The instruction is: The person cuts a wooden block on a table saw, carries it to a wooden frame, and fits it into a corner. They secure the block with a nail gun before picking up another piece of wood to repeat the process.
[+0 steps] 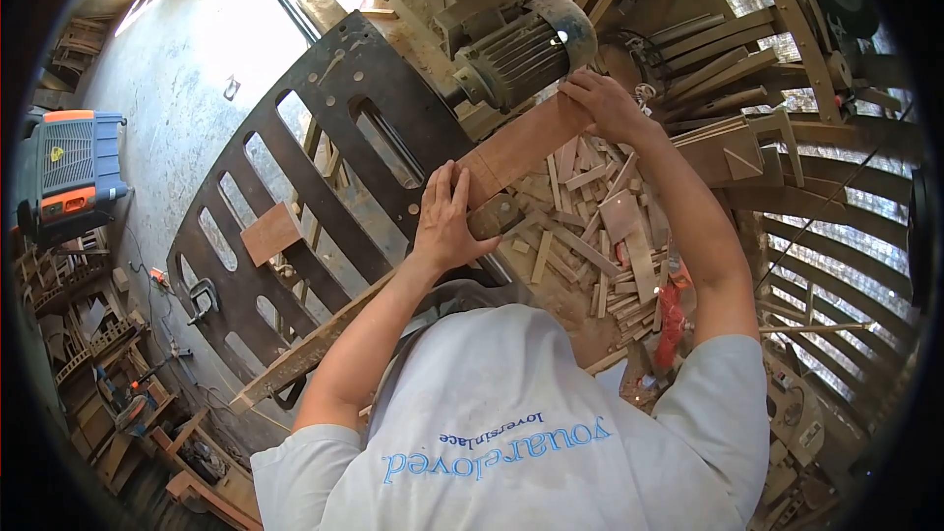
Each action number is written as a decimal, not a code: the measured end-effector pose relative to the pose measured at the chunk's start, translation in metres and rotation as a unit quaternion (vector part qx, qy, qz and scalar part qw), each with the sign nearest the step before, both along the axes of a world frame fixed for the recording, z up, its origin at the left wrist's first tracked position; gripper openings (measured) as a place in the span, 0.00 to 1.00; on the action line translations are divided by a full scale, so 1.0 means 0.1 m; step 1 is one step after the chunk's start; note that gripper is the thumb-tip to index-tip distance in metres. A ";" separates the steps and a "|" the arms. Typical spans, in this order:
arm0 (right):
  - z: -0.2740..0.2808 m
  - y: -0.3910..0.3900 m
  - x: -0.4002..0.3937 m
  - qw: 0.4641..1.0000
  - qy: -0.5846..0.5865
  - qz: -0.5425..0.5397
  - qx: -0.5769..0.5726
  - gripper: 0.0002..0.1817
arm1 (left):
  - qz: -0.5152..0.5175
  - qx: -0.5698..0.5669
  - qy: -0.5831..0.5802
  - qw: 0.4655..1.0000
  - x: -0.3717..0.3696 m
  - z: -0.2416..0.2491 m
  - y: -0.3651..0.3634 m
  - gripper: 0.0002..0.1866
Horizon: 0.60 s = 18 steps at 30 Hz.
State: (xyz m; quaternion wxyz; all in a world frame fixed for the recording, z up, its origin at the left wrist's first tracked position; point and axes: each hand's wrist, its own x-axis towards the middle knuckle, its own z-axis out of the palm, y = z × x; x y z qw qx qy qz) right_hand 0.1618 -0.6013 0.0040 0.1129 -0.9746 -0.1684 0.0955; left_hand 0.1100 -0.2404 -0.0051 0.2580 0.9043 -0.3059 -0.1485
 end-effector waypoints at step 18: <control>-0.06 0.02 0.14 1.000 0.008 -0.005 -0.023 0.45 | 0.006 -0.035 -0.049 0.998 0.16 -0.06 0.03 0.53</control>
